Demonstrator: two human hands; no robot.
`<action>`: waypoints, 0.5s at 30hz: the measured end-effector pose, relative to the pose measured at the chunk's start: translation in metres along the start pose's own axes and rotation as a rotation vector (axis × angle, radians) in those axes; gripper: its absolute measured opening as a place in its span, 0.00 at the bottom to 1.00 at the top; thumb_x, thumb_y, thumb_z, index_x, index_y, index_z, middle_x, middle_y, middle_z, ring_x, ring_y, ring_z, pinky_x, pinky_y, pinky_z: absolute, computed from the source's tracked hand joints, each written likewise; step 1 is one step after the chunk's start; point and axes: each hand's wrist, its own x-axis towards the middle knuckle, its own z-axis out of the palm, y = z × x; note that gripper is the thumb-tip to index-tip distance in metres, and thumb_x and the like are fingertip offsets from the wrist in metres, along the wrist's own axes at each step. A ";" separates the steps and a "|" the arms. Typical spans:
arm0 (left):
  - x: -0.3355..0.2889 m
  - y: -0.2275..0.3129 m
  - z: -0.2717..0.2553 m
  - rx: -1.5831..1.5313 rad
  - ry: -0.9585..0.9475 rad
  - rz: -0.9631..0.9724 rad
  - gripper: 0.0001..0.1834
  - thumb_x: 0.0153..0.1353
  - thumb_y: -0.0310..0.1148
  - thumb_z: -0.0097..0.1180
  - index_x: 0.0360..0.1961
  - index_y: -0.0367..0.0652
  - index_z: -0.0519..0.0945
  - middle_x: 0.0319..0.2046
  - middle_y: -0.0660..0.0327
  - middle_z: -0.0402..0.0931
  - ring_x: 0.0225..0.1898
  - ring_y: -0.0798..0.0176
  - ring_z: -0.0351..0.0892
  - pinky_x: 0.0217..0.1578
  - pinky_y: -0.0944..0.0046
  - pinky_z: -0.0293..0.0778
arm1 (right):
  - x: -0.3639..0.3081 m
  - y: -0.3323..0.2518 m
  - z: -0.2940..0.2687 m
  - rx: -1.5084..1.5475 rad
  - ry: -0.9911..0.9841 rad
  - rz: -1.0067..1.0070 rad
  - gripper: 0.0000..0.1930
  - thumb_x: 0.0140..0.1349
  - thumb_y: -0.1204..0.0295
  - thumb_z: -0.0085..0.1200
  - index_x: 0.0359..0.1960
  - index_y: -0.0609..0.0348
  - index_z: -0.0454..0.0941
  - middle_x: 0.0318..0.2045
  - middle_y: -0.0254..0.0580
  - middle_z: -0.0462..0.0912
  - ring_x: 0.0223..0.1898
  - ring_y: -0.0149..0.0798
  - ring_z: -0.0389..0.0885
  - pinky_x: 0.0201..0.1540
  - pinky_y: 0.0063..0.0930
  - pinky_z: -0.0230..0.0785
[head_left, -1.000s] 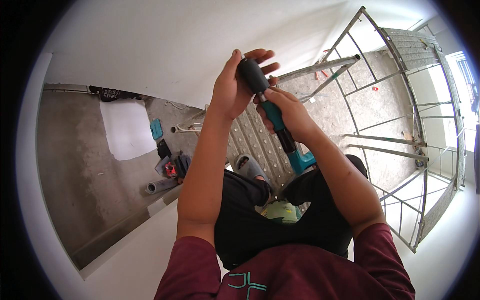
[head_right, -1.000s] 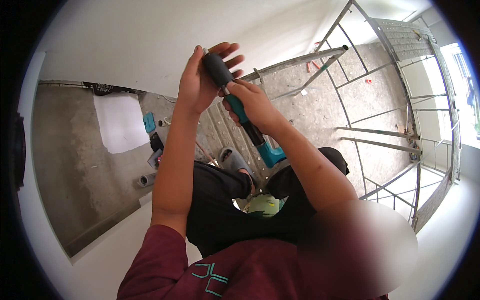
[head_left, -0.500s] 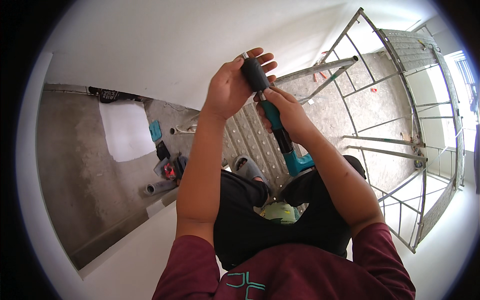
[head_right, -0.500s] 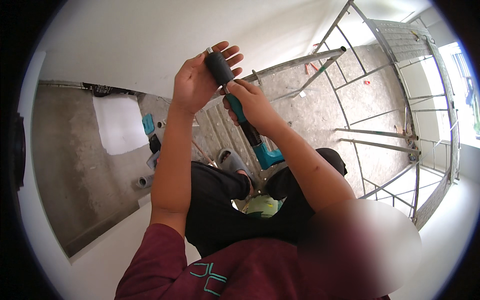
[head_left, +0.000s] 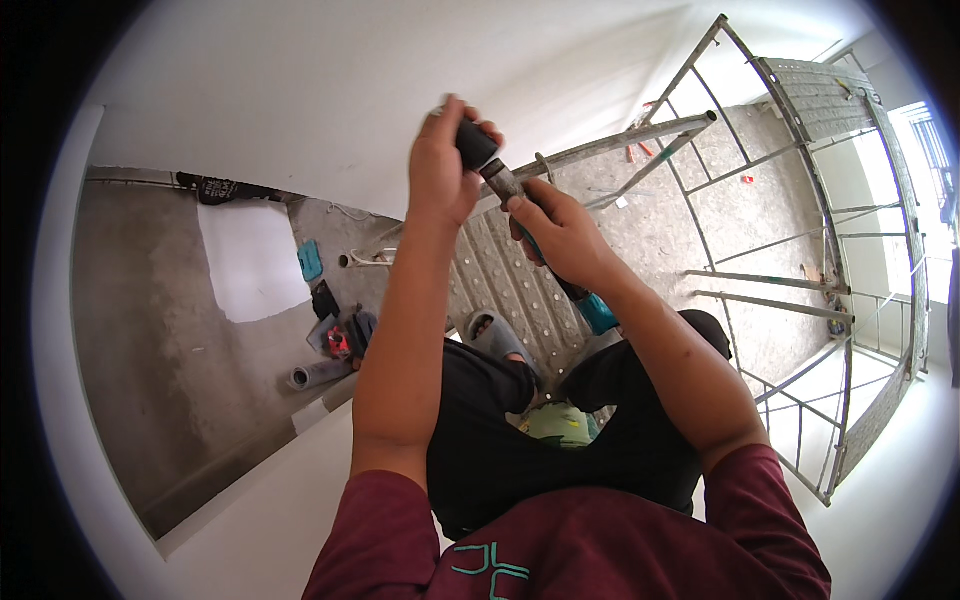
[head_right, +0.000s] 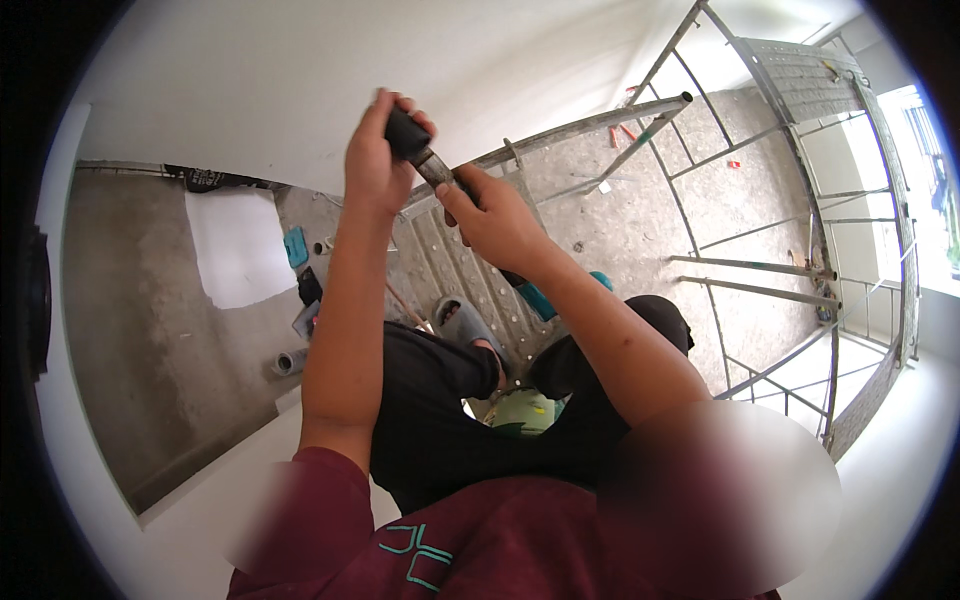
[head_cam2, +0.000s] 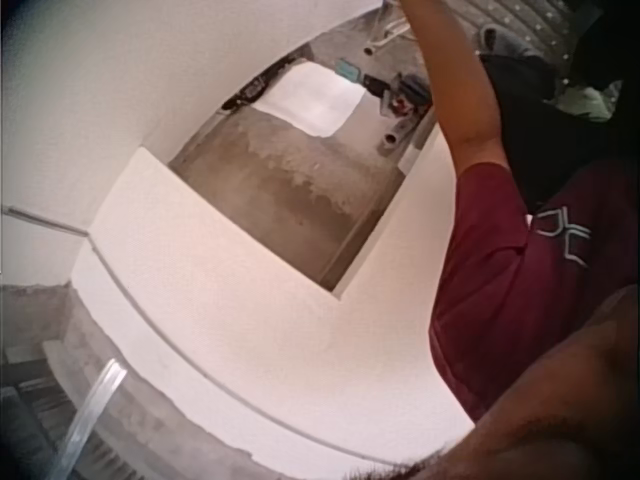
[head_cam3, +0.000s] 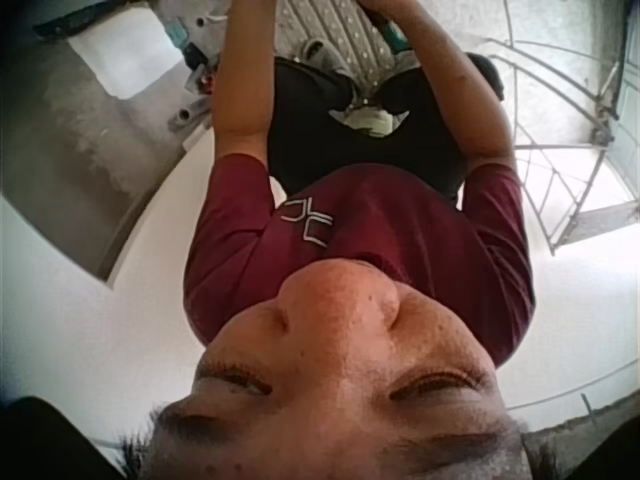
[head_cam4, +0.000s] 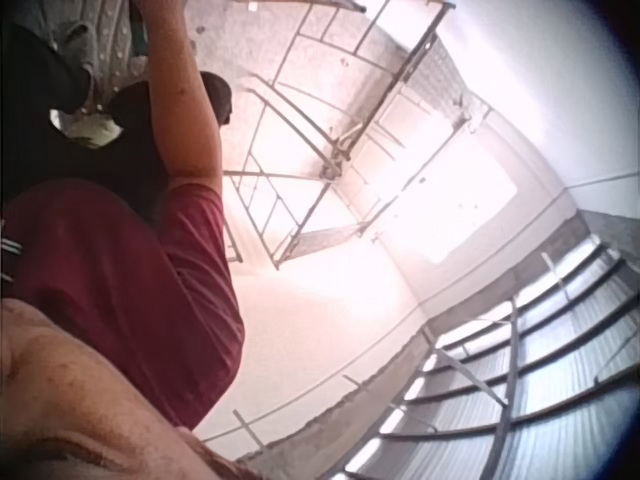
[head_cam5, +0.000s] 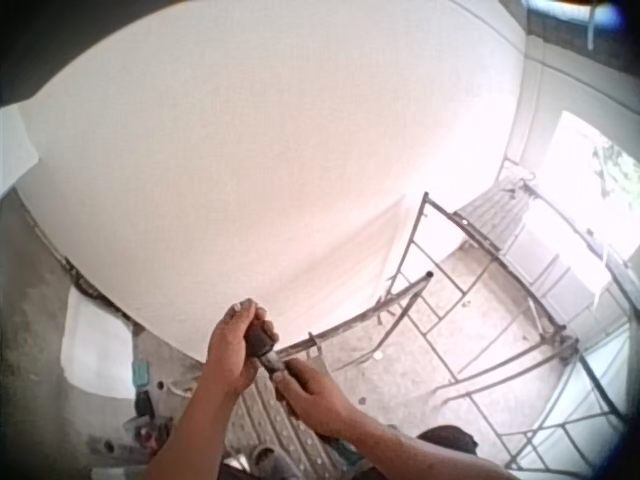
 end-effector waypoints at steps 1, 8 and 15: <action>0.007 0.005 -0.010 -0.128 0.041 0.016 0.13 0.74 0.38 0.49 0.41 0.36 0.73 0.37 0.56 0.75 0.39 0.60 0.77 0.48 0.56 0.78 | -0.001 0.001 -0.001 -0.019 -0.008 0.001 0.15 0.72 0.61 0.51 0.42 0.62 0.74 0.24 0.33 0.77 0.24 0.26 0.74 0.28 0.27 0.67; 0.016 0.025 -0.065 -0.577 -0.008 -0.219 0.16 0.73 0.35 0.38 0.45 0.30 0.71 0.38 0.51 0.74 0.39 0.56 0.77 0.43 0.56 0.82 | -0.008 0.004 0.001 0.074 -0.003 -0.260 0.13 0.69 0.64 0.50 0.45 0.63 0.74 0.23 0.37 0.75 0.25 0.31 0.72 0.30 0.30 0.66; 0.007 0.021 -0.046 -0.671 0.143 -0.298 0.18 0.77 0.32 0.34 0.49 0.21 0.65 0.44 0.44 0.69 0.44 0.51 0.76 0.50 0.56 0.86 | -0.006 0.008 -0.001 -0.099 0.054 -0.309 0.15 0.66 0.65 0.52 0.45 0.65 0.73 0.23 0.46 0.72 0.26 0.37 0.70 0.31 0.34 0.64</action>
